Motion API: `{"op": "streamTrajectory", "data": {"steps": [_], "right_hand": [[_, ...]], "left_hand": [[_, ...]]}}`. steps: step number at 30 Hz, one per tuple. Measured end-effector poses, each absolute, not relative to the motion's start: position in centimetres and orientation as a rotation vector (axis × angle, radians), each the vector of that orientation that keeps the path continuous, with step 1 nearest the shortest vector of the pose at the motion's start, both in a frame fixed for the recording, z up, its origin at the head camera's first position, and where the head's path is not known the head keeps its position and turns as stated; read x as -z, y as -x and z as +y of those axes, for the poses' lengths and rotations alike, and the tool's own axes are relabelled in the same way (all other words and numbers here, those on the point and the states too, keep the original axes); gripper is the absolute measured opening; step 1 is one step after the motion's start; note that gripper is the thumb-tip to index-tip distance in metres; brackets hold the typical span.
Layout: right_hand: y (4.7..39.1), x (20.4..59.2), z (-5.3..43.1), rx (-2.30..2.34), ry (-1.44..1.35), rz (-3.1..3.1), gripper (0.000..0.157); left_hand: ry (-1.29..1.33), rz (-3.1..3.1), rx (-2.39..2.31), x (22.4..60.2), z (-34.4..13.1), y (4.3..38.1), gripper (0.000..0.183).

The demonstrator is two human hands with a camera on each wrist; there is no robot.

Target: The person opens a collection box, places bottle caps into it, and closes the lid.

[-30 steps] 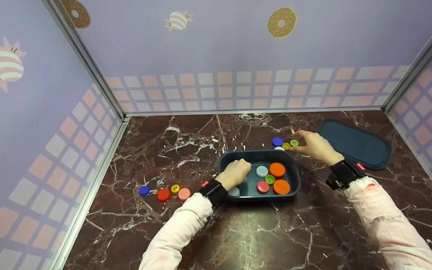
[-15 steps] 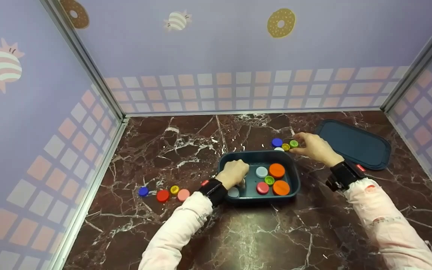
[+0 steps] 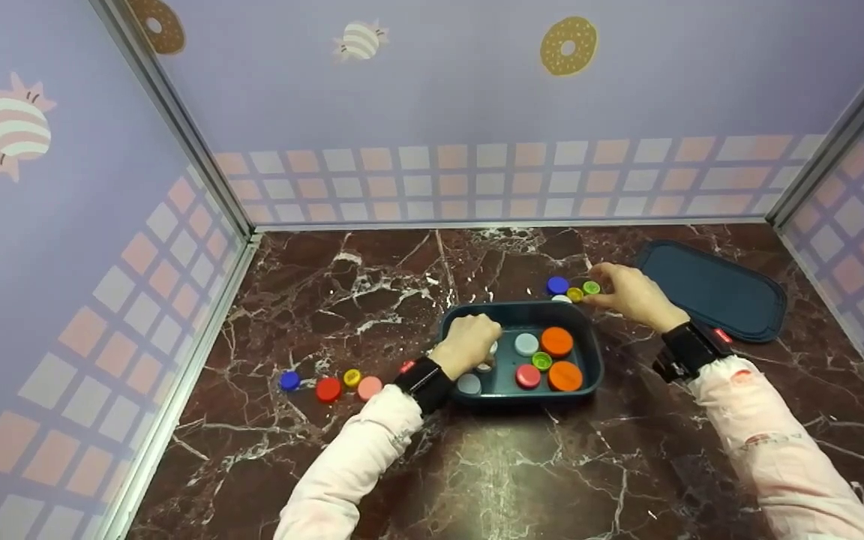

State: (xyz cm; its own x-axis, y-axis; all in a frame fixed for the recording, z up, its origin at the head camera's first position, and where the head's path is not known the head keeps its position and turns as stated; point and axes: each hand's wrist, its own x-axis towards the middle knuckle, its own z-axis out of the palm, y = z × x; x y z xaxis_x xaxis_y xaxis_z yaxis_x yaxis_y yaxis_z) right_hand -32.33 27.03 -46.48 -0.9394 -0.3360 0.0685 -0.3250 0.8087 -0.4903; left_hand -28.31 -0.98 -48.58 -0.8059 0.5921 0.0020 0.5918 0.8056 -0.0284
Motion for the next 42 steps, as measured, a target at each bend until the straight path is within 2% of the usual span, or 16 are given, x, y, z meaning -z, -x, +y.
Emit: {"op": "streamTrajectory", "data": {"steps": [16,25,31,42], "right_hand": [[33.7,48.5,27.6,0.773,0.609,2.976,0.039],[34.8,50.6,28.1,0.719,0.610,2.998,0.045],[35.5,51.7,28.1,0.655,0.559,3.016,0.050],[36.1,52.7,27.9,0.601,0.487,3.003,0.051]], "left_hand": [[0.896,-2.895,0.090,47.3,-4.2,27.4,0.019],[0.848,-2.885,0.158,46.8,-6.0,27.3,0.024],[0.857,-2.862,0.154,46.5,-6.9,27.3,0.020],[0.803,-2.834,0.161,46.9,-8.4,27.2,0.024]]}}
